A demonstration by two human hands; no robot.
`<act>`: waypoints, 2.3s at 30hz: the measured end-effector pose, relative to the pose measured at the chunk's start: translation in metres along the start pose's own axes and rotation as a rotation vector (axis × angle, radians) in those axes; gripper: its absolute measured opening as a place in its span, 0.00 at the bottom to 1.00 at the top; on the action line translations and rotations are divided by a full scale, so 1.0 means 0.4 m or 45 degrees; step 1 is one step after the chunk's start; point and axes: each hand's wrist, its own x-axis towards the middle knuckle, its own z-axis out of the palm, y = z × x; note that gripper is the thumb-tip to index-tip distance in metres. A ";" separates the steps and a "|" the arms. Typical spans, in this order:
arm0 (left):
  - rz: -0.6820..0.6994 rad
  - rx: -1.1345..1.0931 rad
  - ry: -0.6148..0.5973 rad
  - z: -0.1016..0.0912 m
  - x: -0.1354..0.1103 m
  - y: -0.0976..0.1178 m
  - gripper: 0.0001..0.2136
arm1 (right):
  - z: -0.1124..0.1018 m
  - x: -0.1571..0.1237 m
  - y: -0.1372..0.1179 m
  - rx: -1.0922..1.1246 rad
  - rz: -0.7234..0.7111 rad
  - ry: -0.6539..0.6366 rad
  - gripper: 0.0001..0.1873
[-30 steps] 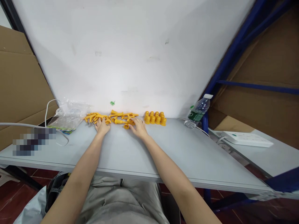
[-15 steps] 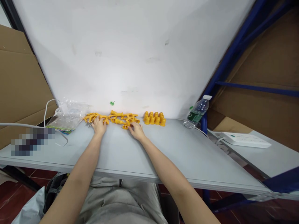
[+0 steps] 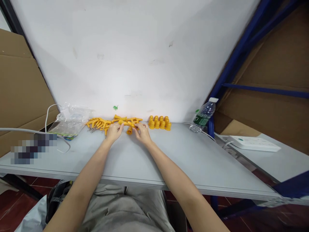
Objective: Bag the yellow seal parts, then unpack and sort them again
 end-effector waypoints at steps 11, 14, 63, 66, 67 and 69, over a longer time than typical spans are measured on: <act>-0.217 -0.957 -0.141 0.027 0.008 0.037 0.25 | 0.012 -0.001 -0.056 0.010 -0.216 -0.081 0.09; -0.231 -1.081 -0.143 0.030 0.007 0.048 0.26 | 0.012 0.000 -0.052 0.011 -0.228 -0.116 0.10; 0.204 -0.024 0.230 0.007 0.016 -0.081 0.24 | -0.016 0.018 0.011 0.431 0.270 -0.145 0.21; 0.187 -0.017 0.224 0.007 0.016 -0.079 0.24 | -0.016 0.022 0.006 0.438 0.270 -0.141 0.21; 0.181 -0.010 0.223 0.006 0.015 -0.078 0.25 | -0.017 0.023 0.005 0.437 0.267 -0.142 0.22; 0.173 0.007 0.222 0.004 0.015 -0.075 0.24 | -0.018 0.023 0.004 0.424 0.253 -0.148 0.22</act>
